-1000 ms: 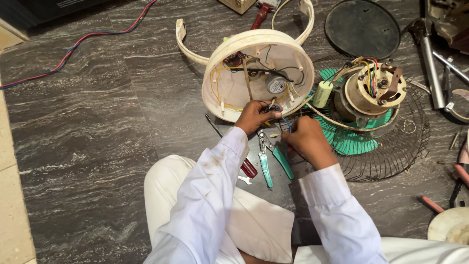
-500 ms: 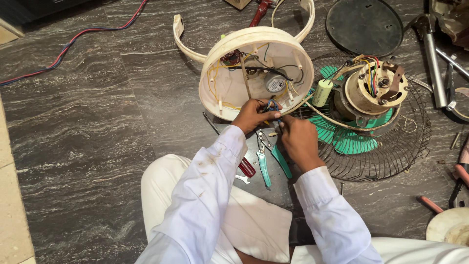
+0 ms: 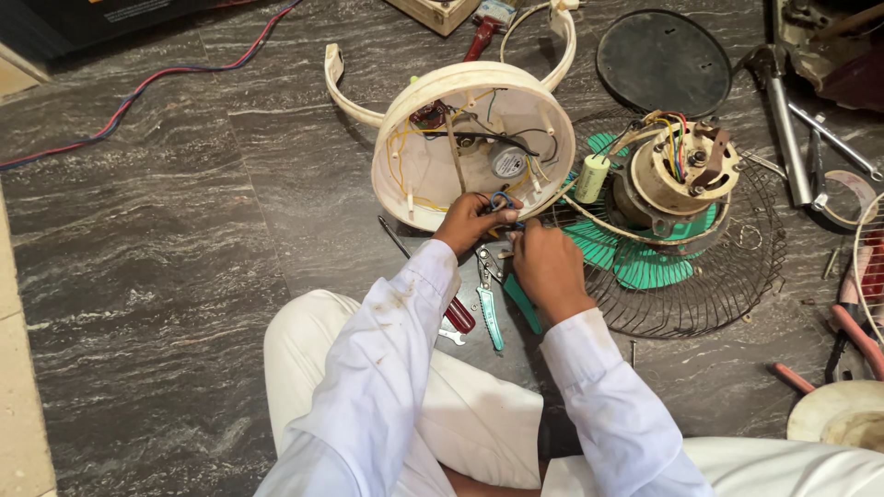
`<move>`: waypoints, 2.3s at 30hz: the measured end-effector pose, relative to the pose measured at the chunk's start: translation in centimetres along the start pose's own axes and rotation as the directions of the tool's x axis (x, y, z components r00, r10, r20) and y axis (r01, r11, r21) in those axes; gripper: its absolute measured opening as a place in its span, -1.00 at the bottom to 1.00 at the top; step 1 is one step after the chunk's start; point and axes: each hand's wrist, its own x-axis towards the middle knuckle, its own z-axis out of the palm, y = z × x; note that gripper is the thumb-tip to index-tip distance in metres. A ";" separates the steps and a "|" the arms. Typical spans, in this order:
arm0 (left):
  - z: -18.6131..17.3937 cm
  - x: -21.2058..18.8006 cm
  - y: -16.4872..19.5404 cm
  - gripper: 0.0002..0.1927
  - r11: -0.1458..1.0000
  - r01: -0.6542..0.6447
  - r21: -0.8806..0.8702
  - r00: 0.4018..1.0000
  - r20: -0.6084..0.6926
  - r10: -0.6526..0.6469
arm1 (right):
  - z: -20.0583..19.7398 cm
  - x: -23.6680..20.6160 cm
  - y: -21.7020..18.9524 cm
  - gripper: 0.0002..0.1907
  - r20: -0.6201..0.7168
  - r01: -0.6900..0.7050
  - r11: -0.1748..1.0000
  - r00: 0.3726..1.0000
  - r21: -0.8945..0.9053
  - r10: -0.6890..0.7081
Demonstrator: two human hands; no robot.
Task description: The person sits on the floor and repairs a disassembled electric fan. They use pliers to strip and twist wires inside the fan housing, connecting them to the motor and capacitor. Tools and fan parts are scattered on the floor around them.
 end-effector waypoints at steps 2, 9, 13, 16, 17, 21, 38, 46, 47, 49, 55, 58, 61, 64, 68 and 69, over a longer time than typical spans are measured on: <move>-0.3 0.1 -0.4 -0.67 1.000 0.001 -0.008 1.000 -0.005 -0.001 | -0.2 -0.2 -0.1 -0.74 -0.004 -0.036 0.999 0.999 -0.008 0.036; -0.5 -0.1 -0.6 -0.66 0.992 0.054 0.111 0.998 -0.017 -0.053 | 1.8 0.0 0.8 -0.86 0.062 -0.005 1.000 0.998 -0.015 0.005; -0.2 -0.4 0.1 -0.67 0.997 0.046 0.059 0.999 -0.024 -0.044 | 4.1 -0.3 0.5 -0.84 0.003 -0.020 0.996 1.000 0.087 0.020; 0.2 -0.7 0.5 -0.67 0.995 0.091 0.032 0.995 -0.047 -0.089 | 4.5 -0.3 0.2 -0.87 -0.085 -0.065 0.966 0.992 0.250 0.089; 0.5 -0.7 0.6 -0.68 0.998 0.065 -0.027 0.998 -0.020 -0.066 | 4.4 -0.3 0.1 -0.86 -0.108 -0.078 0.947 0.987 0.311 0.117; 0.5 -1.0 0.9 -0.67 0.996 0.086 0.021 0.996 -0.037 -0.085 | 3.9 -0.3 -0.9 -0.81 -0.144 -0.070 0.879 0.977 0.471 0.155; -1.0 0.3 -1.9 -0.67 0.993 -0.045 0.111 0.995 -0.083 0.054 | 2.0 0.8 2.5 -0.72 0.185 -0.185 0.977 0.969 0.106 0.164; -0.1 -0.6 0.0 -0.76 0.981 0.017 0.191 0.994 -0.105 0.003 | 1.8 0.4 1.9 -0.81 0.005 -0.133 0.973 0.991 0.187 0.134; 0.1 -0.6 0.2 -0.76 0.982 0.017 0.190 0.994 -0.105 0.003 | 1.9 0.4 1.7 -0.81 -0.002 -0.128 0.967 0.991 0.218 0.132; 0.4 -0.7 0.4 -0.77 0.980 0.015 0.200 0.993 -0.116 0.008 | 1.7 0.4 1.7 -0.82 -0.014 -0.121 0.964 0.992 0.237 0.128; 0.2 -0.9 0.2 -0.74 0.978 0.021 0.209 0.993 -0.119 0.004 | 0.2 1.2 1.5 -0.76 0.272 -0.337 0.772 0.937 0.539 0.219; -0.1 -0.9 -0.1 -0.71 0.990 0.027 0.137 0.996 -0.091 -0.014 | 0.2 1.3 0.5 -0.74 0.364 -0.417 0.677 0.903 0.606 0.230; -0.4 -0.9 -0.3 -0.68 0.996 0.026 0.089 0.998 -0.059 -0.020 | 1.1 1.0 0.0 -0.71 0.334 -0.388 0.723 0.915 0.571 0.227; -0.3 -0.9 -0.4 -0.67 0.996 0.052 0.075 0.997 -0.064 -0.047 | 2.1 1.0 0.7 -0.71 0.134 -0.216 0.829 0.976 0.516 0.171; -0.4 -1.0 -0.8 -0.70 1.000 0.021 0.000 0.999 -0.025 -0.020 | 4.3 1.4 1.6 -0.72 0.017 -0.169 0.834 0.982 0.525 0.188; -0.5 -1.0 -0.9 -0.71 1.000 0.005 -0.027 1.000 -0.001 -0.005 | 4.9 1.5 1.6 -0.71 0.033 -0.201 0.789 0.974 0.581 0.224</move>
